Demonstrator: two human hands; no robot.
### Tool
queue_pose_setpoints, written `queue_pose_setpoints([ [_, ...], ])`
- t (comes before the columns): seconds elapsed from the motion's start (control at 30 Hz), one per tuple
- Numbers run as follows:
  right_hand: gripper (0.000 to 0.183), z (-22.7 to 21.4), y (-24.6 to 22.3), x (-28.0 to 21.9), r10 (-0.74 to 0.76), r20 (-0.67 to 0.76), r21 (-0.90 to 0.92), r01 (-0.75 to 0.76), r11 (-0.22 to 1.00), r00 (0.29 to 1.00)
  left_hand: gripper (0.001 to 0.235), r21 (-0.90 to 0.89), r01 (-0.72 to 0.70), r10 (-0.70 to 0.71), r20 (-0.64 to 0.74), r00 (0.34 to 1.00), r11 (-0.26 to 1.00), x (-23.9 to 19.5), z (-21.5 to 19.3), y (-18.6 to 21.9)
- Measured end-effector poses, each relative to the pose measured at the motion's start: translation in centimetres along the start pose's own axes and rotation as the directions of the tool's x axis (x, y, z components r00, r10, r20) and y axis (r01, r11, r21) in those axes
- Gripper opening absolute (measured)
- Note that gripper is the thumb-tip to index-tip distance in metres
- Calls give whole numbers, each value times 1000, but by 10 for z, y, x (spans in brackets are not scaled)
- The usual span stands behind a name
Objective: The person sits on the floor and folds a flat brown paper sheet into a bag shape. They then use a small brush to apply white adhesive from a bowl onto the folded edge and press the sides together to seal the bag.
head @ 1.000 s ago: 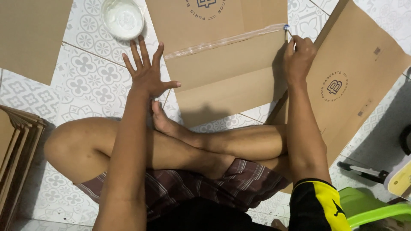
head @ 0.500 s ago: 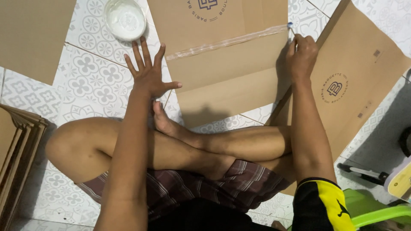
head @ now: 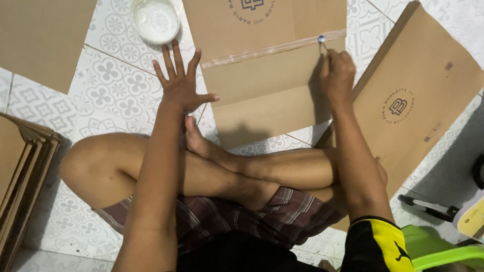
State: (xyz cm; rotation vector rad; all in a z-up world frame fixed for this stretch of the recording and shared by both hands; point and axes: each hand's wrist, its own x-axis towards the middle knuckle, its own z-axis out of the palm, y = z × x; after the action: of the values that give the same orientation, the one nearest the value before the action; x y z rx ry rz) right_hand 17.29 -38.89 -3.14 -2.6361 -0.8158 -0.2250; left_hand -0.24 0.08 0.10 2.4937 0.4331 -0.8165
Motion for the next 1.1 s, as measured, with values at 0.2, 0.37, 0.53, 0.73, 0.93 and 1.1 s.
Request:
queue_pose_setpoints([
  [0.2, 8, 5, -100, 7, -42, 1, 96, 42, 995, 999, 133, -7, -24, 24, -18, 1000, 1000, 5, 7, -8],
  [0.37, 7, 16, -166, 13, -101, 11, 222, 96, 970, 995, 135, 17, -25, 26, -33, 999, 1000, 6, 10, -10],
  [0.53, 8, 32, -231, 11, -143, 36, 293, 126, 948, 989, 134, 1, -58, 58, -67, 996, 998, 5, 14, -14],
  [0.73, 7, 55, -262, 8, -194, 41, 298, 174, 939, 980, 129, -23, -64, 62, -93, 994, 998, -2, 12, -11],
  [0.93, 14, 61, -259, 13, -130, 72, 347, 97, 933, 989, 131, -15, -79, 76, -141, 987, 997, 0, 17, -15],
  [1.1, 14, 63, -257, 17, -159, 84, 368, 118, 922, 984, 127, -5, -86, 84, -161, 983, 996, 1, 17, -16],
])
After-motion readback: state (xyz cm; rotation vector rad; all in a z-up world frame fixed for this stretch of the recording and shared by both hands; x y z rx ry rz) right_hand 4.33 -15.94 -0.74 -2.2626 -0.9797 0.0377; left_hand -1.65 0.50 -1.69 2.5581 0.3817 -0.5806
